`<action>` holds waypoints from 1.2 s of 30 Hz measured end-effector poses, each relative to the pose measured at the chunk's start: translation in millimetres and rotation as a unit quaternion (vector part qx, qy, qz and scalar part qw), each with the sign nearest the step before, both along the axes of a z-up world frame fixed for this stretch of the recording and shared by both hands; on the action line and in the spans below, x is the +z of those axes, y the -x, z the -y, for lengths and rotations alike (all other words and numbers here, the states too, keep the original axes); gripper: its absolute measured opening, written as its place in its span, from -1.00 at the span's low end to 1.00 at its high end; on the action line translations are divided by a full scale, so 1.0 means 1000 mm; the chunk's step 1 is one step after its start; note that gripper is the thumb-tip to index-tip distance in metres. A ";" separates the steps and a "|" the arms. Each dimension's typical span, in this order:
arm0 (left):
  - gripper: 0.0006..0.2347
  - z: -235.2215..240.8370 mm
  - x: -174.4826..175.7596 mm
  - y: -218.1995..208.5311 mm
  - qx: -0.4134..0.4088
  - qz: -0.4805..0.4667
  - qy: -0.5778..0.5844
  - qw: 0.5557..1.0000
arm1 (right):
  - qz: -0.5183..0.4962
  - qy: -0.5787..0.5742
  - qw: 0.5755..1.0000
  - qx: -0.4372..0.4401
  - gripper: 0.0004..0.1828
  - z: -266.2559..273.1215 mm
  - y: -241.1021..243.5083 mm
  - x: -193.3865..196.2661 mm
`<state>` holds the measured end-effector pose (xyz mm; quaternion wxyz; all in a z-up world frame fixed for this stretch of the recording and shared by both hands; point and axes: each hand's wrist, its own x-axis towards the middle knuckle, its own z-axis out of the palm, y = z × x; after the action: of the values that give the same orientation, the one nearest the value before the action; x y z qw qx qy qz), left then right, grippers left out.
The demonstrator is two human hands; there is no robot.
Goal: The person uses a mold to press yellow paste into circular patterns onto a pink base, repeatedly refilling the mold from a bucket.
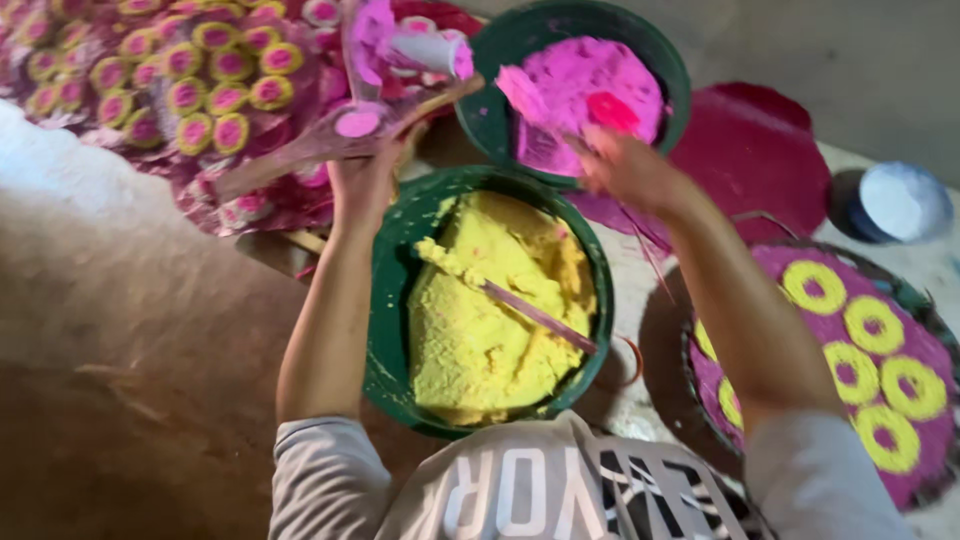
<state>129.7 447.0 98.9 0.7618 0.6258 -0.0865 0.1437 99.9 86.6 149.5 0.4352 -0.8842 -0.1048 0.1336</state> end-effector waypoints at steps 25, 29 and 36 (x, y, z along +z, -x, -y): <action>-0.65 0.376 0.029 0.318 -0.630 -0.224 0.133 0.731 | 0.535 -0.045 0.836 0.115 -0.73 0.226 0.382 0.078; -0.65 0.419 0.018 0.349 -0.672 -0.265 0.293 0.626 | 0.495 0.000 0.867 0.056 -0.64 0.256 0.406 0.063; -0.52 0.486 0.032 0.317 -0.633 -0.186 -0.042 0.750 | -0.002 -0.212 0.976 0.040 -0.03 0.393 0.425 0.038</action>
<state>-186.9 -39.3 130.8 0.6525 0.4731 -0.3251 -0.4948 -325.5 -306.0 187.3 0.6073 -0.7665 -0.1656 0.1273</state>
